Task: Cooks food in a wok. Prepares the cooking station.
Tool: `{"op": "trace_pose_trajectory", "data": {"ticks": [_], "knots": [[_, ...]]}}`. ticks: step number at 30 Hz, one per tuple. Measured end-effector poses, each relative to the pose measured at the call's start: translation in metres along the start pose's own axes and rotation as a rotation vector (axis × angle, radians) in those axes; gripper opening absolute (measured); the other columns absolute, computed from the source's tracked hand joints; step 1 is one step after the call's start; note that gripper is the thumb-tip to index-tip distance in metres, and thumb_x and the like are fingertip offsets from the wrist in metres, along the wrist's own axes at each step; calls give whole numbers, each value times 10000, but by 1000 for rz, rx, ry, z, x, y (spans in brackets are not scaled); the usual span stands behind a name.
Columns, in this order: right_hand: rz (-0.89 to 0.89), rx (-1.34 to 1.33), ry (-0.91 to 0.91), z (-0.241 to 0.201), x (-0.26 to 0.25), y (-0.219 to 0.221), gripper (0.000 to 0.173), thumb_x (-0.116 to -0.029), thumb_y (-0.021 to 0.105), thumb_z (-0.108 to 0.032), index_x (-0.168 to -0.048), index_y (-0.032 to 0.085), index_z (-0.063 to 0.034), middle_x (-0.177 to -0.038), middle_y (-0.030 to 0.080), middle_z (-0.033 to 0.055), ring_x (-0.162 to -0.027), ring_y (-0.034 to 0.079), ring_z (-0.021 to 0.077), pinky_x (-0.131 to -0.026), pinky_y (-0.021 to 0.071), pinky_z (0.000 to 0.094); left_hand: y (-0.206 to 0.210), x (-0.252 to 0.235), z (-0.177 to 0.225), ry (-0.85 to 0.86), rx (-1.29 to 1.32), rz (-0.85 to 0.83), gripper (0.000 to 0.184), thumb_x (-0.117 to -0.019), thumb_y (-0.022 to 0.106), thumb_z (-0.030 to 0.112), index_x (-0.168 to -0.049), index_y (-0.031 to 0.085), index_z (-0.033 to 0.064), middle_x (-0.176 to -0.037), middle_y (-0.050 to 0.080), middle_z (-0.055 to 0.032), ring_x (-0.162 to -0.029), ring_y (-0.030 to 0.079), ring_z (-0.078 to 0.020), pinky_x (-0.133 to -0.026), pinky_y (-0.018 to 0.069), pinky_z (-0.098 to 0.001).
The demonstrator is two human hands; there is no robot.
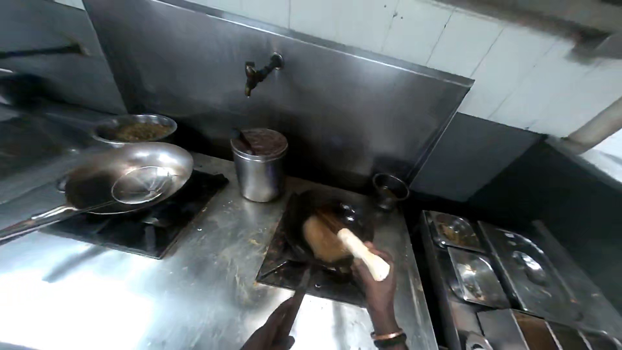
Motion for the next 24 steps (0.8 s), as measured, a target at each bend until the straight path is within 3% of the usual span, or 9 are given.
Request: {"op": "trace_pose_trajectory", "data": {"ticks": [2,6,8,10,13,14,19,21,24], "knots": [[-120,39,-21,-16,18,-6,550,-762,867,-136,-1229,606,-7,-1274,686,142,-1125,696,259,-909,631,416,6,8,6,19,58,19,750,-1012,585,242,-1626,165,334,-1030,629,-106,-675,598,-171,-569,523,-343],[-287,179,-231,-81,32,-44,419,-781,872,-145,-1126,659,-41,-1164,736,103,-1101,714,248,-914,639,396,13,11,4,50,200,48,678,-1014,555,177,-1600,258,343,-960,591,-61,-599,536,-125,-504,478,-282],[-334,356,-305,-116,21,-57,420,-768,877,-202,-1125,684,-95,-1138,749,33,-1046,732,180,-844,661,358,16,11,2,60,190,65,665,-1016,552,187,-1599,269,337,-966,586,-62,-600,539,-129,-502,484,-288],[-337,630,-407,-141,3,-59,433,-772,846,-334,-1139,697,-162,-1119,738,-46,-1027,709,88,-869,628,330,17,10,0,78,196,60,666,-1020,558,197,-1600,264,341,-971,584,-63,-595,535,-128,-499,484,-288],[-350,792,-475,-136,-34,-45,441,-800,852,-272,-1199,706,-154,-1176,721,16,-1040,703,166,-886,606,457,17,10,1,75,204,65,684,-1004,566,191,-1599,266,348,-969,583,-62,-574,529,-127,-479,481,-287],[-360,788,-467,-128,-45,-40,438,-801,851,-247,-1204,701,-162,-1191,719,14,-1056,702,164,-899,605,462,18,10,-1,76,209,63,677,-1008,567,195,-1596,272,353,-979,587,-64,-575,530,-129,-478,480,-286],[-521,743,-429,-159,-50,-26,460,-756,879,-155,-1171,684,-191,-1129,738,-44,-988,712,103,-835,626,382,17,4,-6,104,245,43,663,-1027,554,235,-1602,255,374,-1001,593,-74,-587,536,-137,-501,489,-297],[-513,756,-508,-169,-61,-27,451,-751,870,-159,-1159,680,-167,-1124,739,-32,-977,717,103,-828,636,371,18,0,-11,104,229,21,676,-1035,541,252,-1610,219,404,-1057,598,-87,-590,534,-148,-503,490,-312],[-444,675,-636,-164,-84,-25,461,-778,847,-152,-1195,658,-100,-1213,711,32,-1111,688,144,-971,593,386,20,-6,-19,112,244,-30,733,-1030,551,263,-1623,150,418,-1109,596,-90,-613,547,-148,-516,499,-310]]}}
Point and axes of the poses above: each hand's wrist, its own x-axis away from the middle knuckle, its own y-axis out of the palm, z = x × y, the point moved 5 cm from there along -x, towards the middle knuckle
